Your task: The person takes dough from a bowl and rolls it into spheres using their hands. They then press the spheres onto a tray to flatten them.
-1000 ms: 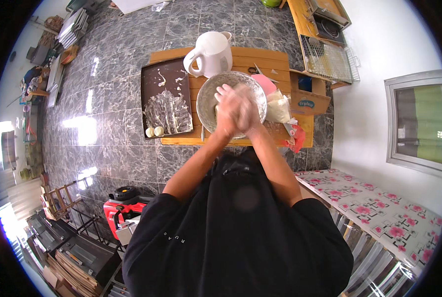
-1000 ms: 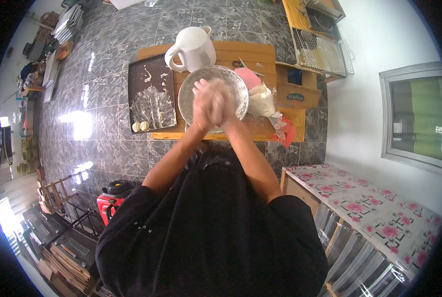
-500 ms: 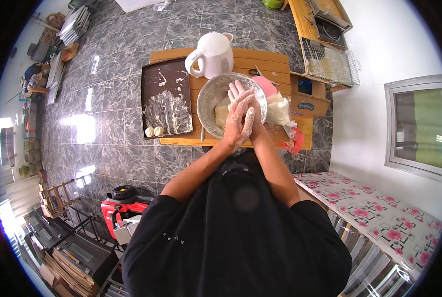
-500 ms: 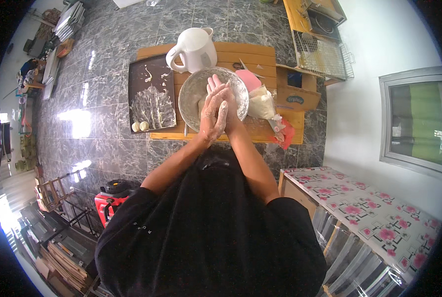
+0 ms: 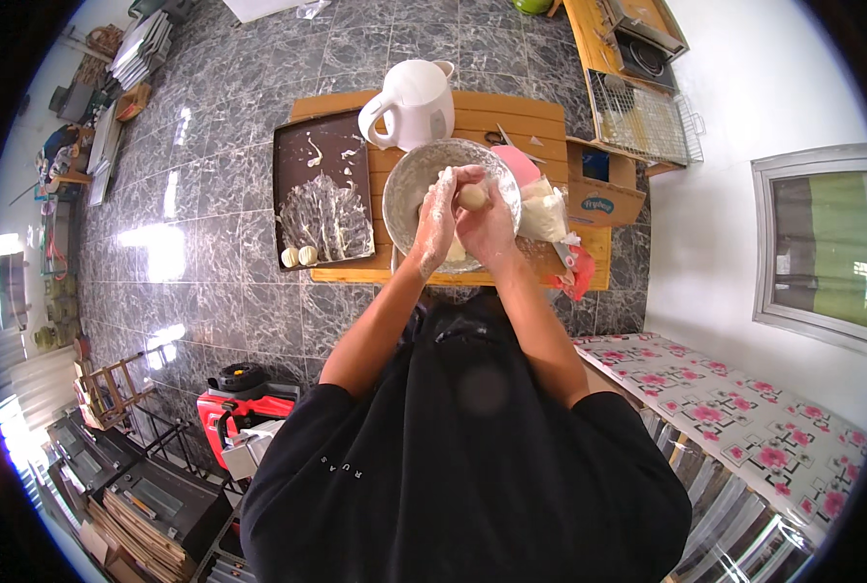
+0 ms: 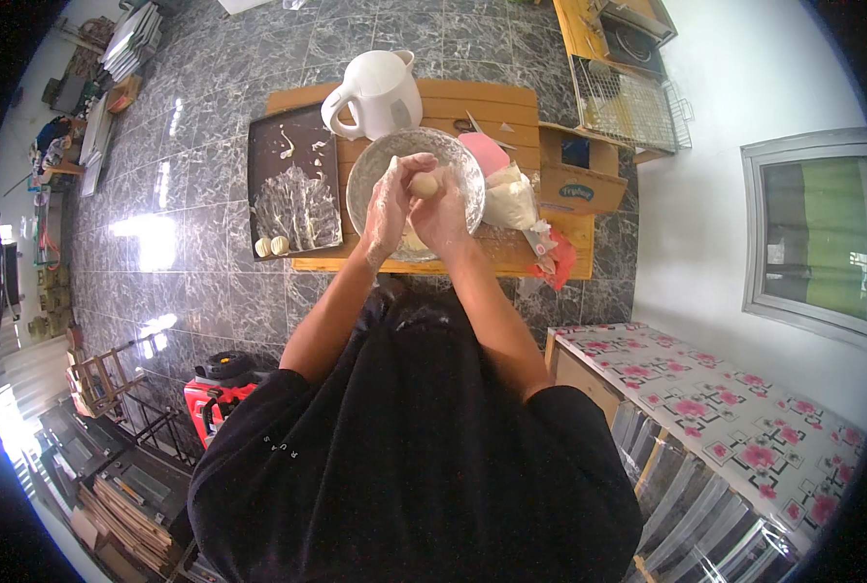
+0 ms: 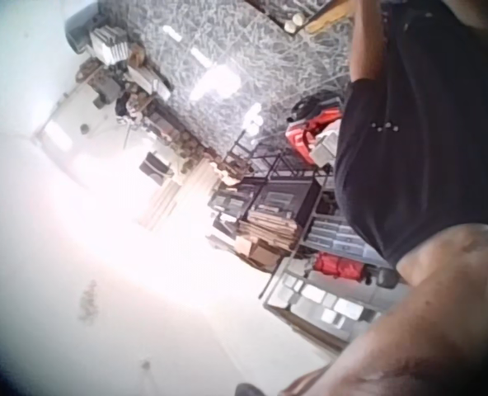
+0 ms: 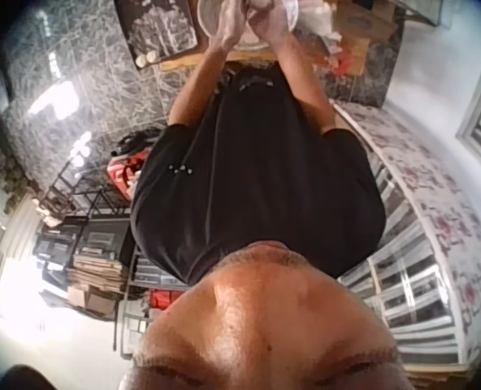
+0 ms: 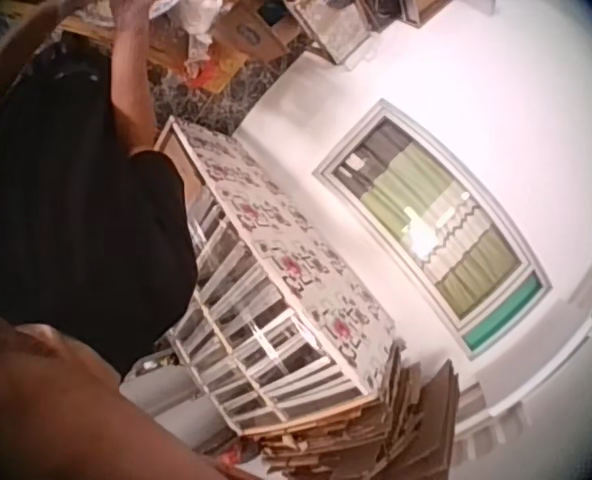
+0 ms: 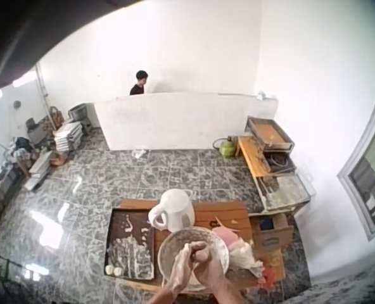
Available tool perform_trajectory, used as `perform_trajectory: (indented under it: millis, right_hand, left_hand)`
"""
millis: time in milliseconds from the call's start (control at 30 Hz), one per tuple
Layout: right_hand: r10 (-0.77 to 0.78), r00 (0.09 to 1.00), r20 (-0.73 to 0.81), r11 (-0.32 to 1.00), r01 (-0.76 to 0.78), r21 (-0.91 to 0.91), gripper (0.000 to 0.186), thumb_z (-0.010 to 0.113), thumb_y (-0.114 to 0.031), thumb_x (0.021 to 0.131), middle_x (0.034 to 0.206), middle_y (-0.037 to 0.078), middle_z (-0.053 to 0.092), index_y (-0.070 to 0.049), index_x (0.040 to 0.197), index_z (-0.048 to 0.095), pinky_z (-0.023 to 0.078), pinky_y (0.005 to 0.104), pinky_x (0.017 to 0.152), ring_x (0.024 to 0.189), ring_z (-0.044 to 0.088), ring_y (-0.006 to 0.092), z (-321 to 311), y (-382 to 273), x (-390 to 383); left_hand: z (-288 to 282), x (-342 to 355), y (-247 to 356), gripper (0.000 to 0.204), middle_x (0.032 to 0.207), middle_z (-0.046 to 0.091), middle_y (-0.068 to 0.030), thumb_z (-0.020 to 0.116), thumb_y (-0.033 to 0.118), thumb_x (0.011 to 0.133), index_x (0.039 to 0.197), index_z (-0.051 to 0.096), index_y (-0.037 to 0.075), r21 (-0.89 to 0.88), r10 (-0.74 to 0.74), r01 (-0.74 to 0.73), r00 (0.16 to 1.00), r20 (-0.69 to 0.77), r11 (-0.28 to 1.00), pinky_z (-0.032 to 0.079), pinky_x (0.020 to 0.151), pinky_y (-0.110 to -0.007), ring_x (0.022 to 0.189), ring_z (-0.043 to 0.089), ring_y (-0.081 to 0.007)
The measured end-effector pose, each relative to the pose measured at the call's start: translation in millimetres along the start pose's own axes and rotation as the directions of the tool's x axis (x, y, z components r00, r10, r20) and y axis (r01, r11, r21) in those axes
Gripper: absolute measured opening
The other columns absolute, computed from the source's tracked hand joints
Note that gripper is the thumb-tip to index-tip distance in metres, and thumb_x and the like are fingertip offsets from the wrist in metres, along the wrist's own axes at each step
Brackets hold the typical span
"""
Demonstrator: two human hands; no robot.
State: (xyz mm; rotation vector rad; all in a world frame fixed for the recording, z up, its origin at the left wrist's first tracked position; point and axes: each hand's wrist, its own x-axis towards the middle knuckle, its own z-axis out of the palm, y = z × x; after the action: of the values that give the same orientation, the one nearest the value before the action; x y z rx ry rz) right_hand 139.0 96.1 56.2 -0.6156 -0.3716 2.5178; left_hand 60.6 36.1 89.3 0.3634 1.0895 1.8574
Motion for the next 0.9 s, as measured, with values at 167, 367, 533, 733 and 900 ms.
perform_trajectory:
  millis: [167, 367, 533, 733, 900]
  right_hand:
    - [0.023, 1.000, -0.006, 0.994, -0.022, 0.104, 0.038, 0.030, -0.035, 0.104, 0.112, 0.008, 0.058, -0.006, 0.114, 0.053, 0.047, 0.0419, 0.096, 0.106, 0.057, 0.0210, -2.6, -1.6, 3.9]
    - [0.046, 0.989, 0.144, 0.996, -0.057, 0.074, 0.046, 0.028, -0.033, 0.104, 0.133, 0.012, 0.050, -0.002, 0.135, 0.041, 0.041, 0.0382, 0.104, 0.116, 0.053, 0.0214, 3.6, -1.7, 0.1]
    - [0.058, 0.958, 0.279, 0.962, -0.129, 0.242, 0.051, 0.029, -0.035, 0.104, 0.145, 0.013, 0.042, -0.001, 0.141, 0.037, 0.025, 0.0383, 0.116, 0.136, 0.038, 0.0259, -1.6, -0.7, 10.1]
    - [0.020, 0.969, 0.246, 0.997, -0.039, 0.073, 0.059, 0.025, -0.043, 0.103, 0.149, 0.014, 0.036, -0.002, 0.146, 0.028, 0.025, 0.0402, 0.116, 0.137, 0.034, 0.0272, 2.4, -11.0, 8.2]
    - [-0.037, 0.983, 0.178, 0.999, 0.029, 0.045, 0.065, 0.021, -0.049, 0.102, 0.152, 0.015, 0.030, -0.003, 0.149, 0.023, 0.022, 0.0426, 0.117, 0.140, 0.029, 0.0273, 16.1, -13.1, 3.1]
  left_hand:
    - [0.7, -2.5, 17.6, 0.040, 0.100, 0.066, -0.0112, 0.037, 0.028, 0.104, 0.107, 0.063, -0.003, 0.176, 0.188, -0.197, 0.980, 0.066, 0.964, 0.048, 0.088, -0.031, 0.093, 0.062, -0.0180]
    - [5.2, 6.1, 17.8, 0.033, 0.124, 0.059, -0.0148, 0.045, 0.025, 0.098, 0.117, 0.062, 0.005, 0.757, 0.433, -0.459, 0.864, 0.258, 0.465, 0.034, 0.106, -0.045, 0.121, 0.052, -0.0298]
    - [-5.5, 0.3, 2.6, 0.040, 0.138, 0.050, -0.0121, 0.048, 0.025, 0.094, 0.130, 0.055, 0.008, 0.858, 0.336, -0.512, 0.802, 0.493, -0.039, 0.020, 0.114, -0.053, 0.133, 0.040, -0.0330]
    - [-2.9, -9.9, 9.3, 0.041, 0.136, 0.049, -0.0242, 0.039, 0.017, 0.098, 0.133, 0.049, -0.002, 0.549, 0.289, -0.506, 0.852, 0.436, 0.665, 0.028, 0.112, -0.043, 0.132, 0.041, -0.0373]
    - [-9.3, -16.1, -2.5, 0.043, 0.133, 0.051, -0.0235, 0.037, 0.018, 0.098, 0.134, 0.046, -0.005, 0.589, 0.370, -0.568, 0.823, 0.431, 0.575, 0.025, 0.113, -0.044, 0.130, 0.044, -0.0380]
